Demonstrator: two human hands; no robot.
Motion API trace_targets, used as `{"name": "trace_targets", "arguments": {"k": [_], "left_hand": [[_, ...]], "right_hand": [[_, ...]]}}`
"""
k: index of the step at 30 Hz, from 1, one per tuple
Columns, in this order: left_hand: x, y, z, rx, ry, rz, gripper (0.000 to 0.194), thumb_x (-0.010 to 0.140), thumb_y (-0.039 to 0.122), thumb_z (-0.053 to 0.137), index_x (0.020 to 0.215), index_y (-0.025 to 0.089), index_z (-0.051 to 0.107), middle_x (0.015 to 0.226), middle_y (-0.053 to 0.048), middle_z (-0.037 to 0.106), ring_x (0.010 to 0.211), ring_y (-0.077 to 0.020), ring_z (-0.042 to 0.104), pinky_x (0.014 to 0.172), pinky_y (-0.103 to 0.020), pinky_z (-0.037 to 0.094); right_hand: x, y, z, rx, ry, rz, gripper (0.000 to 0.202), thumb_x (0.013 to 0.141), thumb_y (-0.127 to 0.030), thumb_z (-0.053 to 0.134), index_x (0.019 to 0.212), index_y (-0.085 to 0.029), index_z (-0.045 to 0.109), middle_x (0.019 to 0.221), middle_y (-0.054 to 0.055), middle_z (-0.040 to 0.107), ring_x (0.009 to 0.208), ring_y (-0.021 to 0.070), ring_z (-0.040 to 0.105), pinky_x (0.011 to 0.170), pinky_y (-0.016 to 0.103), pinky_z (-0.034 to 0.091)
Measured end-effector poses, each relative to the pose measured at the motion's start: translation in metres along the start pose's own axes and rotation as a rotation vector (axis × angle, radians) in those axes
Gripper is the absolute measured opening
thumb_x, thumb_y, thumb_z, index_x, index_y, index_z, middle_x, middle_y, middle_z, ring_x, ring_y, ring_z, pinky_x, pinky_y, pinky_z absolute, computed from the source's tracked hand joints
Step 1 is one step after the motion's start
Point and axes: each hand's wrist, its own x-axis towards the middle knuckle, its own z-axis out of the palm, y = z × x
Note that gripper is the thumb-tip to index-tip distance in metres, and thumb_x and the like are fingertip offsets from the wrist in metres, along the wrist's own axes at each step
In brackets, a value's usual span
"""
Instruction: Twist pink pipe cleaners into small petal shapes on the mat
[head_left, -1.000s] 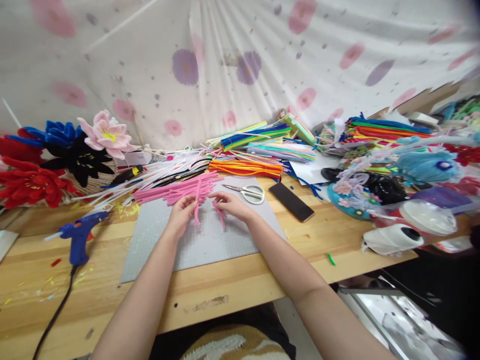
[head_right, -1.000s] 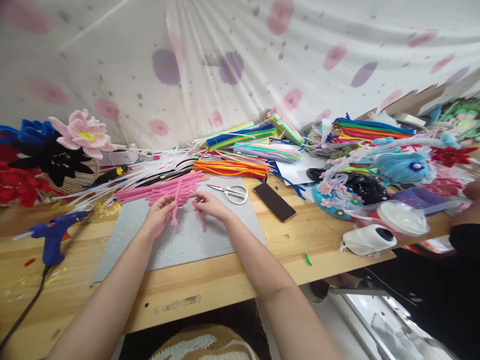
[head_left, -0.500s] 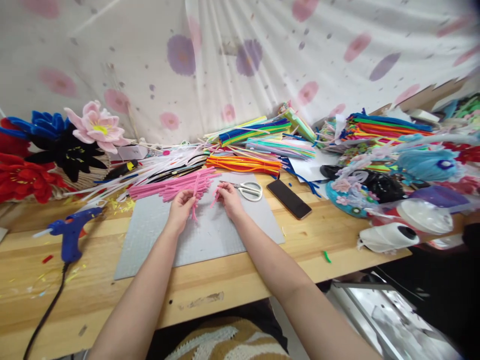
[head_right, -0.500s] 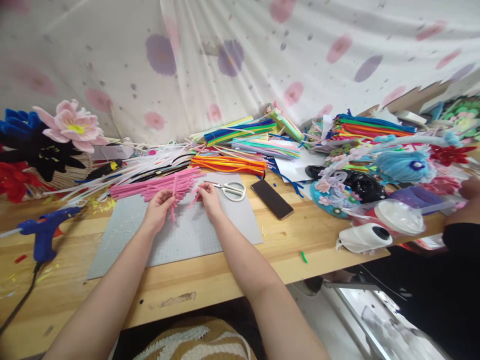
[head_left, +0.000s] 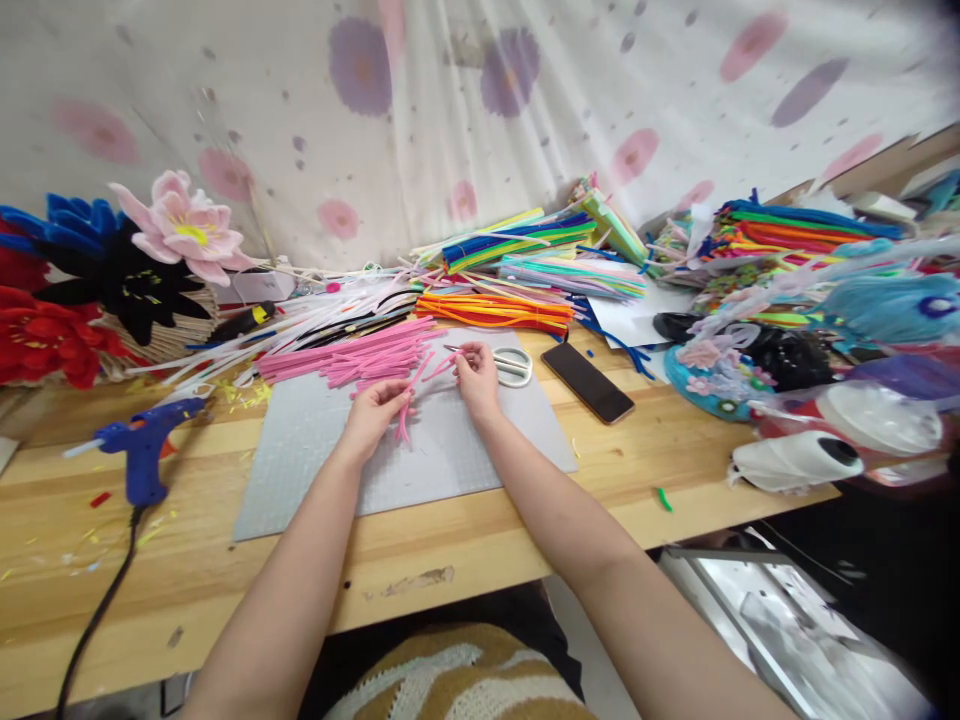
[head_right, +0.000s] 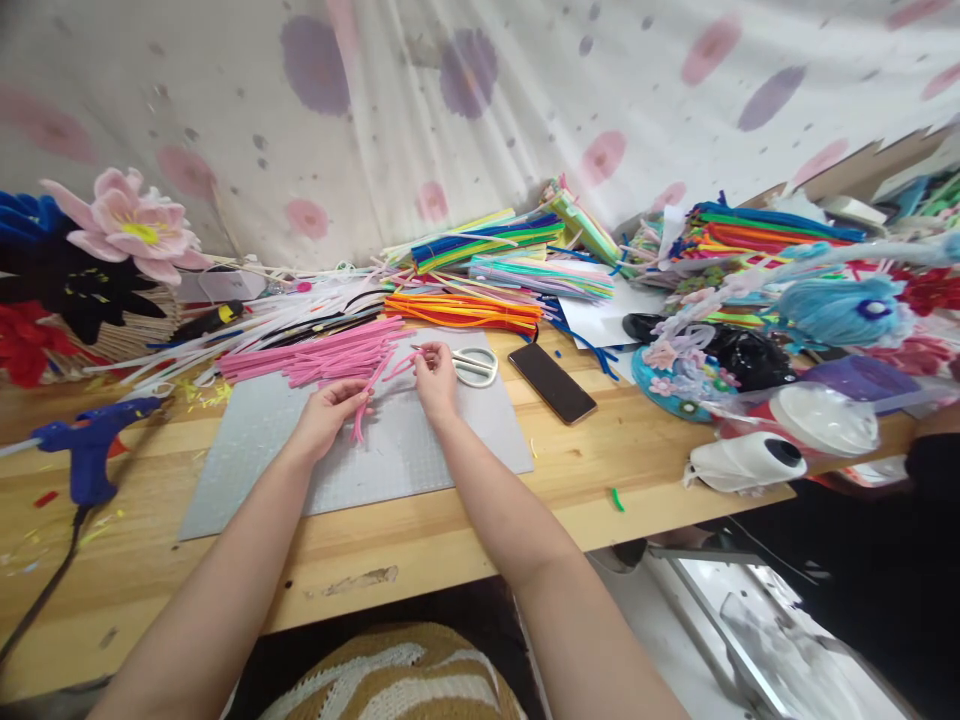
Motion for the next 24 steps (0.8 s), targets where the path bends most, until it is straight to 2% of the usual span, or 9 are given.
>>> {"name": "trace_targets", "arguments": {"k": [3,8,11,15,19,24], "left_hand": [[0.002,0.002,-0.003,-0.018,-0.007,-0.01,0.042,0.049,0.034,0.083,0.082,0.014,0.068,0.077,-0.004,0.067,0.069,-0.0145,0.062,0.069,-0.033,0.054],[0.007,0.005,-0.006,-0.112,0.033,-0.034,0.041,0.046,0.029,0.083,0.082,0.014,0.068,0.081,-0.005,0.069,0.069,-0.013,0.062,0.069,-0.029,0.053],[0.01,0.003,-0.003,-0.107,0.066,-0.001,0.04,0.047,0.029,0.082,0.082,0.014,0.069,0.082,-0.005,0.069,0.069,-0.0125,0.062,0.067,-0.027,0.053],[0.01,-0.001,0.001,-0.046,0.06,0.045,0.039,0.049,0.031,0.081,0.081,0.015,0.068,0.078,-0.004,0.067,0.068,-0.0127,0.06,0.065,-0.028,0.053],[0.009,-0.003,0.002,-0.02,0.073,0.057,0.037,0.051,0.032,0.08,0.08,0.015,0.067,0.078,-0.002,0.065,0.069,-0.0126,0.06,0.066,-0.03,0.055],[0.01,-0.005,0.004,-0.034,0.108,0.096,0.038,0.049,0.033,0.081,0.079,0.014,0.067,0.075,-0.002,0.064,0.067,-0.012,0.058,0.062,-0.03,0.056]], "right_hand": [[0.001,-0.004,0.0,0.166,-0.107,0.062,0.026,0.069,-0.024,0.055,0.093,-0.021,0.047,0.082,-0.001,0.061,0.053,0.0062,0.051,0.049,0.02,0.042],[0.002,-0.013,-0.002,0.376,-0.281,0.18,0.02,0.065,-0.026,0.06,0.082,-0.019,0.051,0.077,0.001,0.063,0.072,0.0124,0.062,0.071,0.028,0.051],[0.002,-0.013,-0.003,0.386,-0.258,0.179,0.02,0.065,-0.031,0.061,0.079,-0.019,0.053,0.074,0.0,0.062,0.07,0.0116,0.06,0.071,0.027,0.05],[0.002,-0.01,-0.005,0.311,-0.211,0.128,0.027,0.055,-0.019,0.063,0.079,-0.019,0.053,0.072,-0.002,0.06,0.063,0.0082,0.055,0.059,0.02,0.042],[0.002,-0.01,-0.006,0.258,-0.24,0.105,0.025,0.056,-0.017,0.056,0.08,-0.019,0.052,0.071,-0.003,0.058,0.057,0.0066,0.049,0.056,0.021,0.037],[0.003,-0.011,-0.007,0.237,-0.248,0.063,0.025,0.056,-0.019,0.056,0.08,-0.019,0.051,0.07,-0.003,0.057,0.057,0.0065,0.048,0.058,0.021,0.037]]}}
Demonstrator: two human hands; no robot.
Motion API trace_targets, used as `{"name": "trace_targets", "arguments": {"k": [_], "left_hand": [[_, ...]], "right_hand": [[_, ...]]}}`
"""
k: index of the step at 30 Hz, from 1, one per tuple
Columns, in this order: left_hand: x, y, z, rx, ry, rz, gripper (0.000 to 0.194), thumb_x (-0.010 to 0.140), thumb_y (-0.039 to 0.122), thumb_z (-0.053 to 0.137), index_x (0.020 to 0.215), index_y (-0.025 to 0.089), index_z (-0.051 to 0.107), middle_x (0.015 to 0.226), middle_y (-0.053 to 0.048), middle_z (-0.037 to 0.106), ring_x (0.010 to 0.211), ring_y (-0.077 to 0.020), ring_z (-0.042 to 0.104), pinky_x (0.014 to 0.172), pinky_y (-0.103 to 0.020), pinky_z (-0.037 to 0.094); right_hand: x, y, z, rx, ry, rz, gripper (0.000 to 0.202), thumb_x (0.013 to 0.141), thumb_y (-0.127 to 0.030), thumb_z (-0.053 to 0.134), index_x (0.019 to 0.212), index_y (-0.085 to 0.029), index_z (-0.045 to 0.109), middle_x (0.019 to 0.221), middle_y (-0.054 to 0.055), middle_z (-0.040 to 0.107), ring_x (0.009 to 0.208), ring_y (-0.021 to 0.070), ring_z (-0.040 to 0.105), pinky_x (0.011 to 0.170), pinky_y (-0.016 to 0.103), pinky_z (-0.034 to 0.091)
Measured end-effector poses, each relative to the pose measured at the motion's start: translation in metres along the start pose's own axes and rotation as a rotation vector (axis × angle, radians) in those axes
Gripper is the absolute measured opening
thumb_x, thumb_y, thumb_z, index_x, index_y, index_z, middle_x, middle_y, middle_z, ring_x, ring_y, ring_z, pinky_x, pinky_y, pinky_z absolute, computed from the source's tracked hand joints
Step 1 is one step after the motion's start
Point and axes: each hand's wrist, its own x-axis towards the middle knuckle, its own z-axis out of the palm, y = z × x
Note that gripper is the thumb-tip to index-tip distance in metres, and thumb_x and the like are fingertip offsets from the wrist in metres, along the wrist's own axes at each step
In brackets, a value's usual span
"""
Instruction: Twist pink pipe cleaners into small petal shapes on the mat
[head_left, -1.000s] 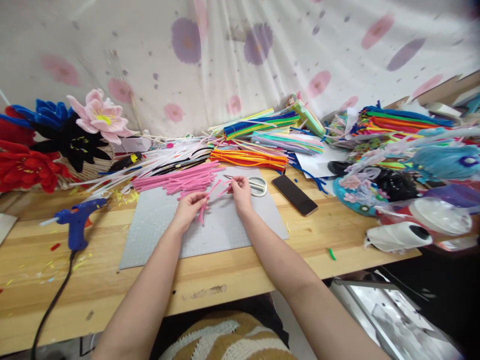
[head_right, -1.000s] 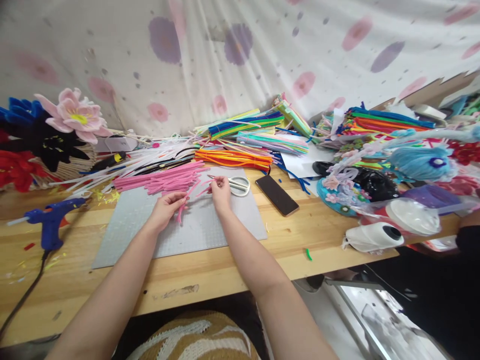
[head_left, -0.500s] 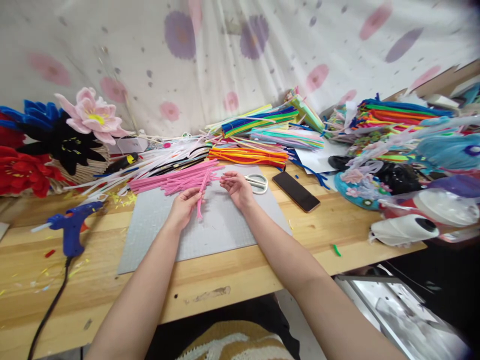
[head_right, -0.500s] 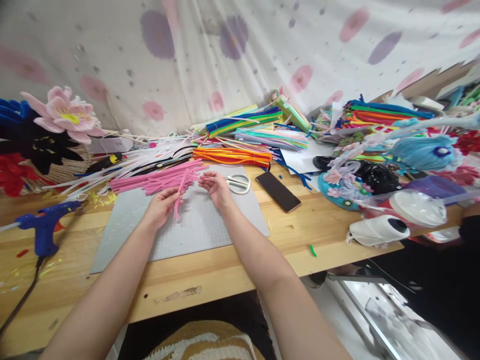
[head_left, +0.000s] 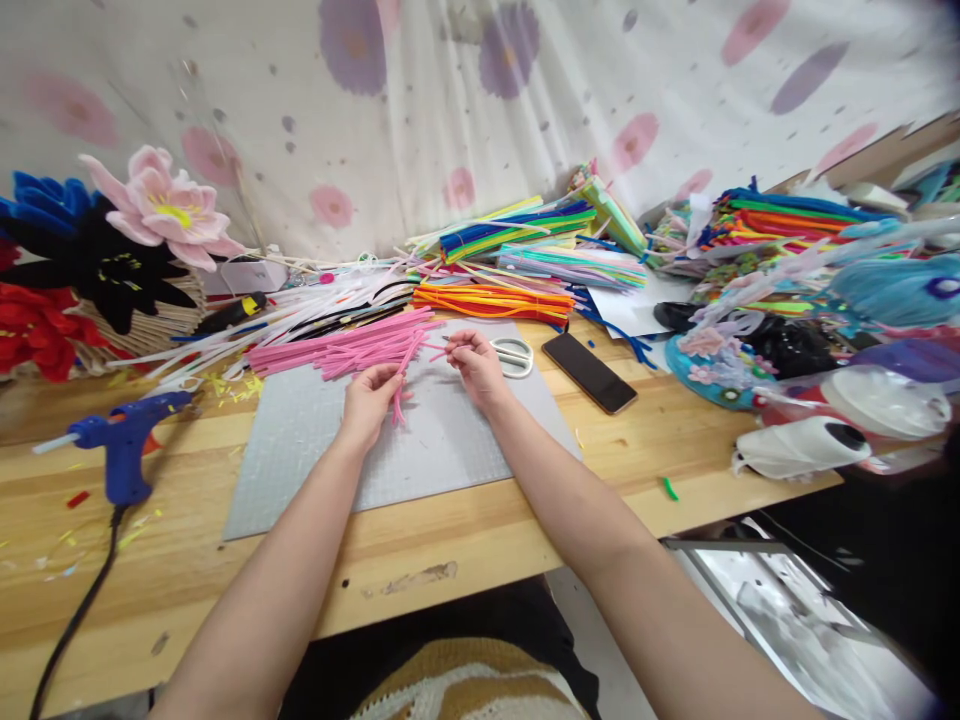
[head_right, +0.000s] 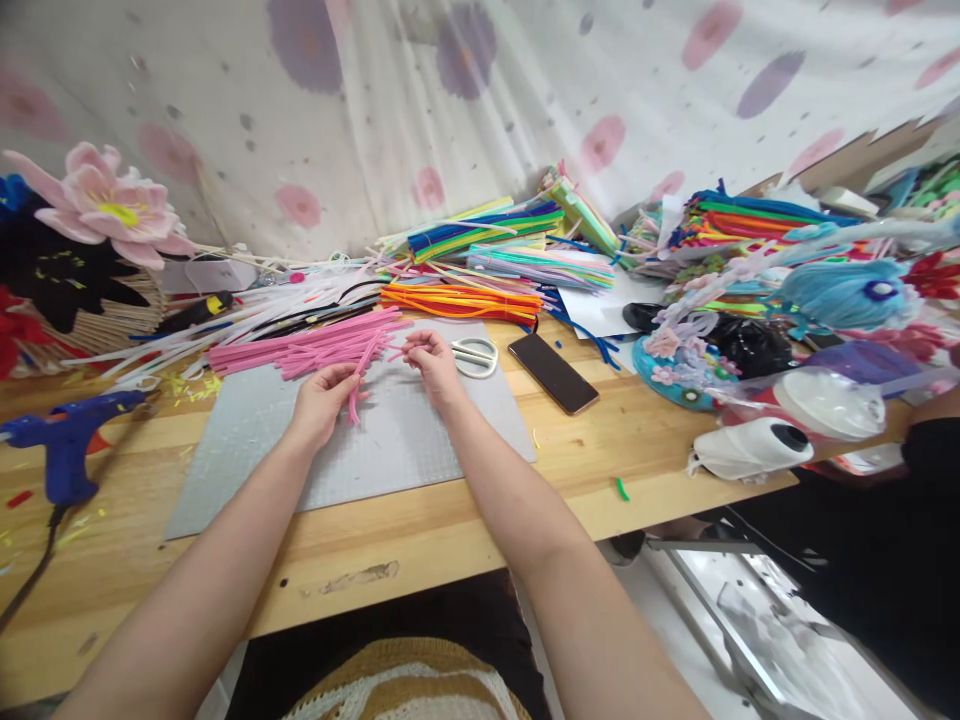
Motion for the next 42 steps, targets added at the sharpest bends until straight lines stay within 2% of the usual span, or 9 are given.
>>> {"name": "trace_targets", "arguments": {"k": [11,17,22,29,36,42], "left_hand": [[0.001,-0.001,0.002,-0.006,0.072,-0.006,0.037,0.049,0.031,0.081,0.078,0.013,0.066,0.074,-0.002,0.064,0.067,-0.0133,0.058,0.059,-0.031,0.057],[0.001,-0.001,0.001,-0.047,0.116,0.002,0.031,0.051,0.027,0.079,0.076,0.014,0.066,0.075,-0.003,0.066,0.069,-0.0146,0.061,0.06,-0.031,0.057],[0.002,0.001,0.001,-0.076,0.158,-0.012,0.027,0.052,0.024,0.077,0.074,0.014,0.064,0.074,-0.003,0.066,0.07,-0.0151,0.063,0.06,-0.03,0.057],[0.001,0.0,0.001,-0.013,0.076,-0.012,0.03,0.053,0.027,0.078,0.077,0.014,0.067,0.076,-0.004,0.066,0.069,-0.015,0.062,0.06,-0.031,0.058],[-0.001,0.001,0.001,-0.005,0.062,-0.003,0.034,0.051,0.03,0.08,0.077,0.014,0.067,0.073,-0.003,0.065,0.067,-0.0132,0.06,0.058,-0.029,0.057],[-0.002,0.003,0.0,-0.004,0.04,-0.012,0.034,0.051,0.032,0.08,0.077,0.014,0.067,0.074,-0.003,0.065,0.069,-0.0132,0.061,0.058,-0.028,0.057]], "right_hand": [[0.002,0.001,0.0,0.014,0.019,0.007,0.019,0.053,-0.016,0.052,0.072,-0.019,0.05,0.061,-0.004,0.054,0.052,0.0071,0.044,0.053,0.021,0.034],[0.002,0.002,0.0,0.02,0.072,-0.033,0.019,0.056,-0.017,0.052,0.074,-0.019,0.048,0.065,-0.003,0.054,0.055,0.007,0.045,0.053,0.021,0.034],[0.001,0.002,0.002,0.101,0.05,0.018,0.018,0.055,-0.016,0.053,0.072,-0.019,0.049,0.064,-0.003,0.054,0.053,0.0063,0.044,0.054,0.021,0.036],[0.003,0.006,0.006,-0.04,-0.028,-0.014,0.021,0.056,-0.018,0.056,0.077,-0.018,0.051,0.066,-0.003,0.059,0.055,0.007,0.049,0.058,0.022,0.038],[0.009,0.014,0.005,-0.217,0.039,-0.057,0.018,0.058,-0.019,0.053,0.077,-0.018,0.051,0.065,-0.005,0.058,0.056,0.008,0.052,0.059,0.023,0.039],[0.01,0.018,0.006,-0.259,0.083,-0.074,0.017,0.059,-0.017,0.053,0.076,-0.018,0.051,0.065,-0.005,0.057,0.058,0.0085,0.053,0.062,0.024,0.041]]}}
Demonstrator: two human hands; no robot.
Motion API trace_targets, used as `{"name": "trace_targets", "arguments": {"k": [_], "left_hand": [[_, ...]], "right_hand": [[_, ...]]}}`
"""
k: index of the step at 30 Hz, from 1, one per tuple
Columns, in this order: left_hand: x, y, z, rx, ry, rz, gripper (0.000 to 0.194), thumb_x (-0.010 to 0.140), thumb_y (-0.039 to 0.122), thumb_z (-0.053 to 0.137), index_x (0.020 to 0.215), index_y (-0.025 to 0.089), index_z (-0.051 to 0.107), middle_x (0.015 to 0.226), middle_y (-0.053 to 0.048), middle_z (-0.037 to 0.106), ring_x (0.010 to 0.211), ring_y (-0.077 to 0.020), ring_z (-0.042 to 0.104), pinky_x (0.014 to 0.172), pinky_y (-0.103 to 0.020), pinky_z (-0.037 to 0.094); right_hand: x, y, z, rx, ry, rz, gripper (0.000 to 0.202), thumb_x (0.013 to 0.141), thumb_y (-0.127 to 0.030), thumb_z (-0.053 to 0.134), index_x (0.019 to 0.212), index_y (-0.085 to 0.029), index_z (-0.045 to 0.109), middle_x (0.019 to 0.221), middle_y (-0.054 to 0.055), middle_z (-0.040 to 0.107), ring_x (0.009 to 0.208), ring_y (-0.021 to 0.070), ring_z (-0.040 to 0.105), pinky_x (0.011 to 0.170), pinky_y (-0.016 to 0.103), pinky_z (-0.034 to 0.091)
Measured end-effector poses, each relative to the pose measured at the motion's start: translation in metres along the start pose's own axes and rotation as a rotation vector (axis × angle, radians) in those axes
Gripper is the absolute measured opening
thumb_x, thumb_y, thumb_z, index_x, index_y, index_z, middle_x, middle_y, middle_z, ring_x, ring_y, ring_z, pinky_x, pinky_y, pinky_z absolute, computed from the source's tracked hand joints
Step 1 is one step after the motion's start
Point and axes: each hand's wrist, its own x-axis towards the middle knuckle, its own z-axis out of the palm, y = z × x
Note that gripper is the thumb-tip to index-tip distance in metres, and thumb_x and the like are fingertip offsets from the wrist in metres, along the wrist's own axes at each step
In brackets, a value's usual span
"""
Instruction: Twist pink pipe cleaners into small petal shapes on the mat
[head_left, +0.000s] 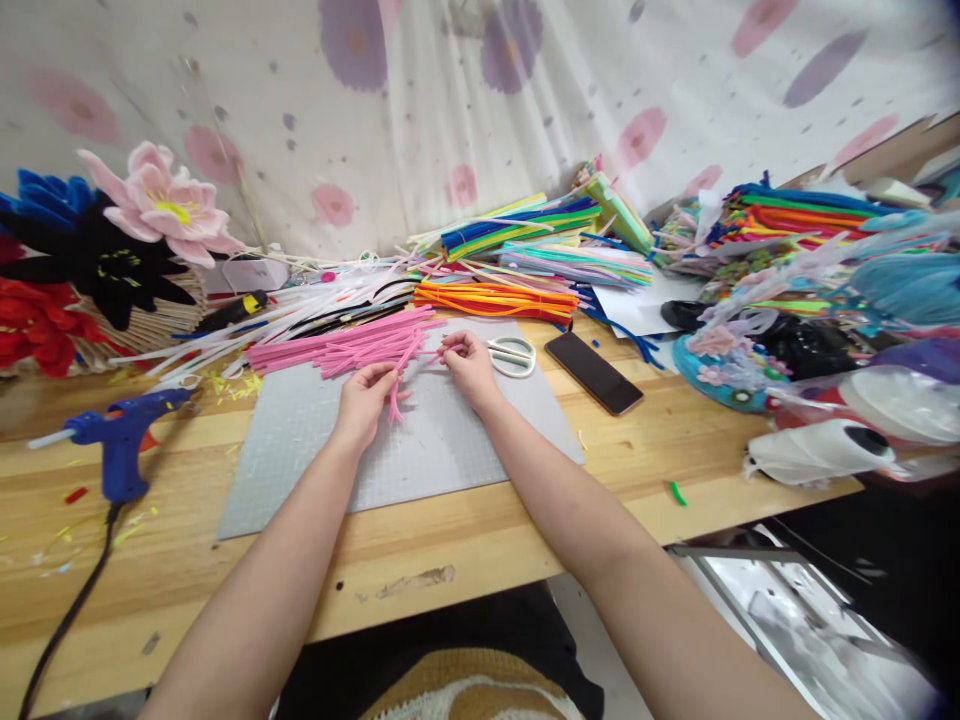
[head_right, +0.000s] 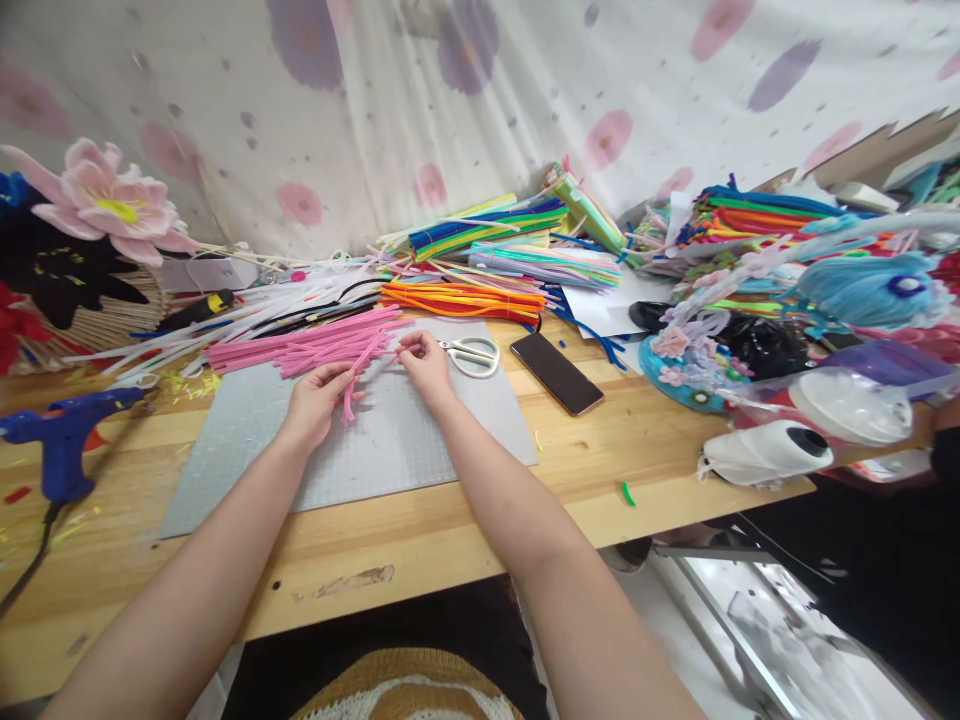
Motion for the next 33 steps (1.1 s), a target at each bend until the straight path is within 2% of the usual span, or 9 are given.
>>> {"name": "trace_targets", "arguments": {"k": [3,8,13,16,19,21,24,29,33], "left_hand": [[-0.001,-0.001,0.001,0.043,-0.042,0.014,0.034,0.052,0.032,0.08,0.078,0.014,0.066,0.073,-0.002,0.064,0.068,-0.0125,0.061,0.058,-0.026,0.056],[-0.004,-0.001,0.001,0.035,-0.105,0.03,0.045,0.051,0.03,0.081,0.088,0.017,0.058,0.074,0.001,0.064,0.065,-0.013,0.062,0.056,-0.028,0.056],[-0.007,0.0,0.002,0.091,-0.227,-0.014,0.051,0.051,0.03,0.081,0.094,0.016,0.059,0.075,-0.002,0.066,0.066,-0.0145,0.063,0.057,-0.027,0.054],[-0.008,0.001,0.004,0.159,-0.201,-0.029,0.049,0.048,0.033,0.083,0.088,0.014,0.063,0.075,-0.003,0.067,0.062,-0.013,0.061,0.055,-0.024,0.051],[-0.007,0.003,0.006,0.163,-0.183,-0.051,0.045,0.053,0.045,0.078,0.084,0.015,0.065,0.073,-0.003,0.066,0.06,-0.0148,0.06,0.051,-0.026,0.051],[-0.005,0.005,0.006,0.122,-0.156,-0.058,0.042,0.056,0.049,0.075,0.078,0.015,0.063,0.068,-0.002,0.063,0.059,-0.0158,0.06,0.051,-0.028,0.052],[-0.001,0.005,0.007,0.031,-0.078,-0.05,0.039,0.053,0.043,0.078,0.075,0.016,0.062,0.065,0.0,0.061,0.058,-0.014,0.059,0.053,-0.027,0.051],[0.007,0.001,0.008,-0.078,0.007,0.001,0.031,0.048,0.031,0.082,0.066,0.016,0.062,0.062,0.003,0.059,0.054,-0.0066,0.052,0.053,-0.019,0.043],[0.01,0.001,0.006,-0.089,0.034,0.045,0.026,0.049,0.028,0.081,0.064,0.016,0.063,0.06,0.003,0.06,0.055,-0.0059,0.051,0.052,-0.017,0.039]], "right_hand": [[-0.003,-0.004,0.001,0.071,-0.067,0.029,0.018,0.059,-0.013,0.051,0.076,-0.018,0.051,0.067,-0.004,0.059,0.057,0.0076,0.052,0.061,0.022,0.041],[-0.008,-0.015,0.0,0.335,-0.286,0.184,0.016,0.056,-0.009,0.048,0.07,-0.016,0.048,0.06,-0.005,0.053,0.049,0.0051,0.04,0.05,0.019,0.03],[-0.013,-0.013,0.002,0.267,-0.433,0.138,0.018,0.055,-0.008,0.045,0.071,-0.016,0.047,0.06,-0.005,0.048,0.05,0.0056,0.035,0.047,0.019,0.026],[-0.016,-0.009,0.009,0.131,-0.42,0.051,0.026,0.056,-0.008,0.045,0.081,-0.017,0.049,0.069,-0.003,0.052,0.058,0.0076,0.041,0.05,0.019,0.031],[-0.017,-0.007,0.018,0.052,-0.37,-0.033,0.033,0.058,-0.008,0.048,0.089,-0.019,0.047,0.08,-0.003,0.051,0.067,0.0085,0.048,0.056,0.019,0.039],[-0.017,-0.005,0.023,0.043,-0.316,-0.03,0.04,0.06,-0.01,0.051,0.097,-0.021,0.043,0.087,-0.003,0.05,0.064,0.007,0.049,0.057,0.02,0.042],[-0.016,0.001,0.03,0.05,-0.236,0.03,0.046,0.065,-0.019,0.059,0.105,-0.023,0.037,0.091,-0.002,0.051,0.061,0.0064,0.051,0.058,0.022,0.045],[-0.015,0.008,0.035,0.011,-0.308,0.011,0.023,0.069,-0.023,0.058,0.089,-0.02,0.047,0.075,-0.002,0.055,0.066,0.0094,0.054,0.069,0.026,0.048],[-0.016,0.006,0.034,-0.013,-0.309,-0.028,0.012,0.071,-0.02,0.053,0.082,-0.019,0.054,0.074,-0.001,0.058,0.066,0.0103,0.055,0.07,0.027,0.048]]}}
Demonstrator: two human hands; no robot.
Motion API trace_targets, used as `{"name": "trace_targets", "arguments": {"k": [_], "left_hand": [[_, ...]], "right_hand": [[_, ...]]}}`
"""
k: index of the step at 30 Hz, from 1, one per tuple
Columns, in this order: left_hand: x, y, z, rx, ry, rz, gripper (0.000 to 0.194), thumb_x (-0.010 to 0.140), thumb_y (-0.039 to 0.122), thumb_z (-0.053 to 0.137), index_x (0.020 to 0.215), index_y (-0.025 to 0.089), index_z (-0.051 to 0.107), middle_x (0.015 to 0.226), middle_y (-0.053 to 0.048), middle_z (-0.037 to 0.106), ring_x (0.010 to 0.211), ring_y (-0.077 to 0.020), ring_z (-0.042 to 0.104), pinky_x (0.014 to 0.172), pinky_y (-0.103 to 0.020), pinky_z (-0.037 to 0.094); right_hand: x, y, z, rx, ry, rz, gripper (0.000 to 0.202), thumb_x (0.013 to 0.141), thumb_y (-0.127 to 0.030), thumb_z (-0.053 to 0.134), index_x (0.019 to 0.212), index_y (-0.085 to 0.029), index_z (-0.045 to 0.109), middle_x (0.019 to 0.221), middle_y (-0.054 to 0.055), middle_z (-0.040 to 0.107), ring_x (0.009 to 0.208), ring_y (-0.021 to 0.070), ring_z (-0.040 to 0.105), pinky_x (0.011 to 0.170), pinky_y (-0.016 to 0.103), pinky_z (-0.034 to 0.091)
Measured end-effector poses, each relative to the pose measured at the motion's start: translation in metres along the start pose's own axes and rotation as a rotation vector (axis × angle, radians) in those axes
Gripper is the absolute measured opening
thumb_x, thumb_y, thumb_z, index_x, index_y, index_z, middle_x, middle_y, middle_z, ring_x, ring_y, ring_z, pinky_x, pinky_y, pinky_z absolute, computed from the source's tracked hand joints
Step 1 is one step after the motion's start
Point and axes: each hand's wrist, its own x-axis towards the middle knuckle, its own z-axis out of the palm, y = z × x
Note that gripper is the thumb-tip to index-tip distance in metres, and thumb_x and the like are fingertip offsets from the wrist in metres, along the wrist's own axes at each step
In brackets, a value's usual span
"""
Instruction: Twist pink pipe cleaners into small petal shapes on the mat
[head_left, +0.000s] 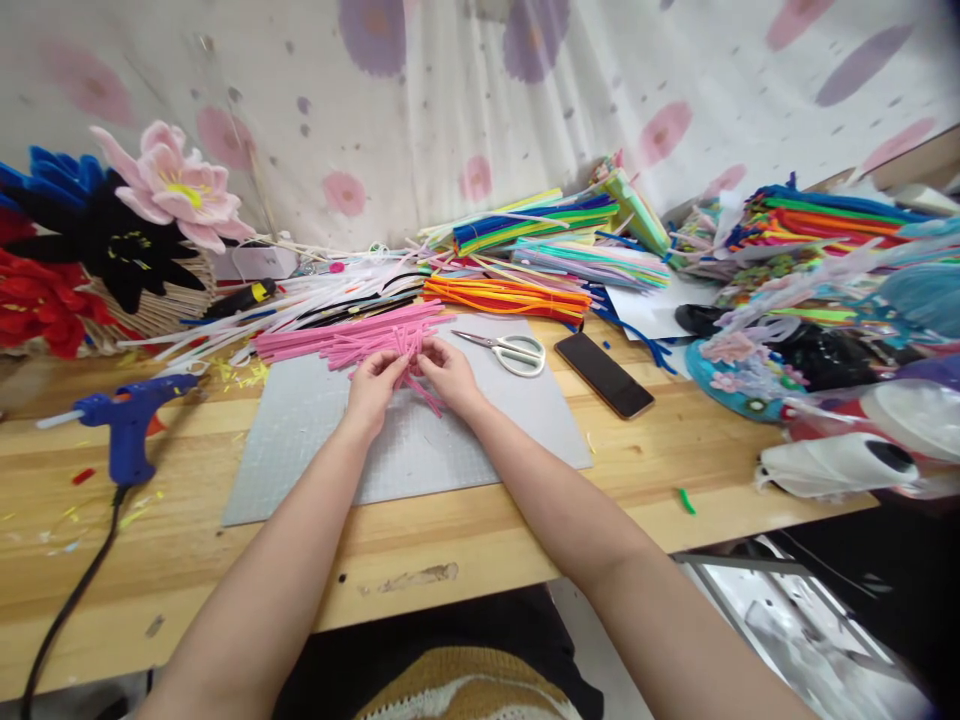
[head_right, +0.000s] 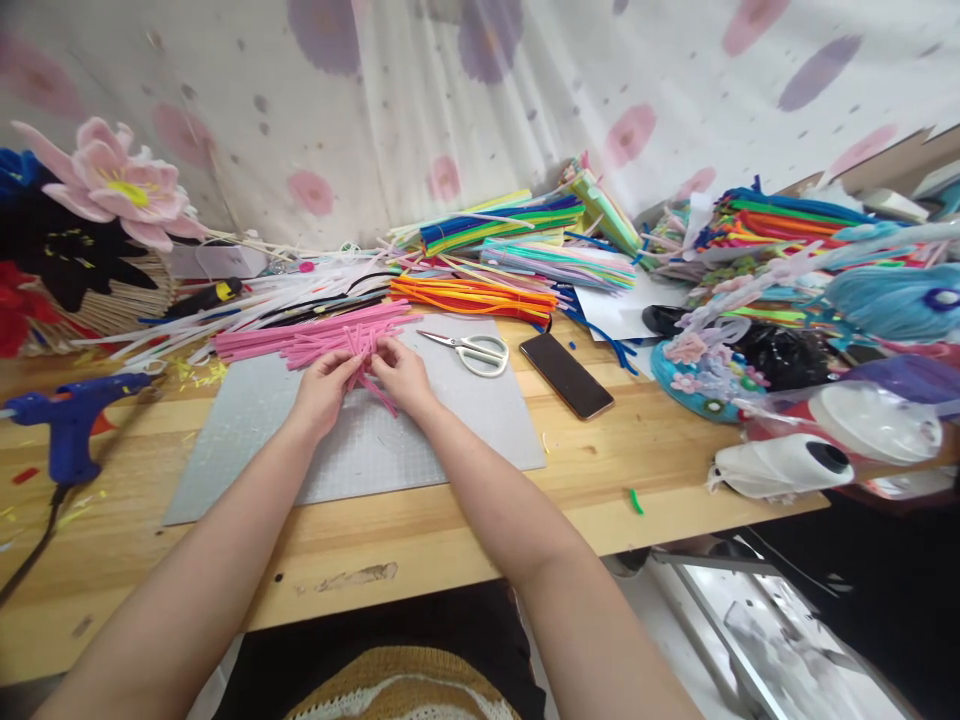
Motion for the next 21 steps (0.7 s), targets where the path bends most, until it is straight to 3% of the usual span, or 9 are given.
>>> {"name": "trace_targets", "arguments": {"k": [3,8,12,15,18,21], "left_hand": [[-0.001,0.005,-0.002,-0.043,-0.005,-0.015,0.027,0.049,0.026,0.081,0.066,0.016,0.063,0.06,0.003,0.061,0.054,-0.0059,0.052,0.052,-0.017,0.039],[-0.005,0.012,-0.005,-0.074,-0.149,-0.103,0.029,0.048,0.026,0.081,0.069,0.015,0.064,0.064,0.001,0.063,0.055,-0.0083,0.055,0.053,-0.02,0.042],[-0.004,0.008,-0.007,-0.038,-0.13,-0.047,0.031,0.051,0.026,0.08,0.077,0.016,0.066,0.073,-0.001,0.066,0.061,-0.0092,0.057,0.057,-0.021,0.043],[-0.003,0.008,-0.008,0.027,-0.201,-0.022,0.036,0.054,0.028,0.079,0.088,0.018,0.068,0.085,-0.003,0.068,0.068,-0.0108,0.059,0.06,-0.023,0.044],[-0.005,0.011,-0.007,0.082,-0.296,-0.046,0.031,0.056,0.03,0.077,0.084,0.017,0.07,0.075,-0.002,0.066,0.06,-0.0094,0.054,0.055,-0.022,0.042],[-0.007,0.013,-0.006,0.05,-0.279,-0.061,0.026,0.056,0.03,0.077,0.076,0.016,0.07,0.066,0.0,0.063,0.055,-0.0081,0.052,0.052,-0.021,0.041]], "right_hand": [[-0.001,-0.003,-0.003,-0.003,-0.03,0.024,0.013,0.073,-0.022,0.051,0.085,-0.018,0.057,0.073,-0.001,0.059,0.066,0.0103,0.055,0.067,0.026,0.047],[-0.003,-0.01,-0.009,-0.085,-0.154,0.011,0.014,0.079,-0.028,0.051,0.082,-0.017,0.059,0.061,-0.004,0.049,0.057,0.008,0.044,0.057,0.022,0.038],[-0.005,-0.016,-0.013,-0.095,-0.2,0.022,0.014,0.081,-0.031,0.051,0.076,-0.018,0.055,0.058,-0.005,0.041,0.055,0.0078,0.038,0.053,0.02,0.031],[-0.006,-0.019,-0.015,-0.098,-0.194,0.035,0.021,0.082,-0.036,0.05,0.073,-0.018,0.052,0.057,-0.005,0.037,0.054,0.0077,0.034,0.051,0.02,0.027],[-0.008,-0.022,-0.014,-0.073,-0.2,0.072,0.024,0.083,-0.04,0.05,0.074,-0.018,0.051,0.055,-0.006,0.032,0.052,0.0074,0.029,0.048,0.02,0.023],[-0.009,-0.023,-0.012,-0.012,-0.236,0.132,0.025,0.084,-0.041,0.051,0.073,-0.018,0.048,0.053,-0.007,0.029,0.048,0.0067,0.025,0.046,0.02,0.02]]}}
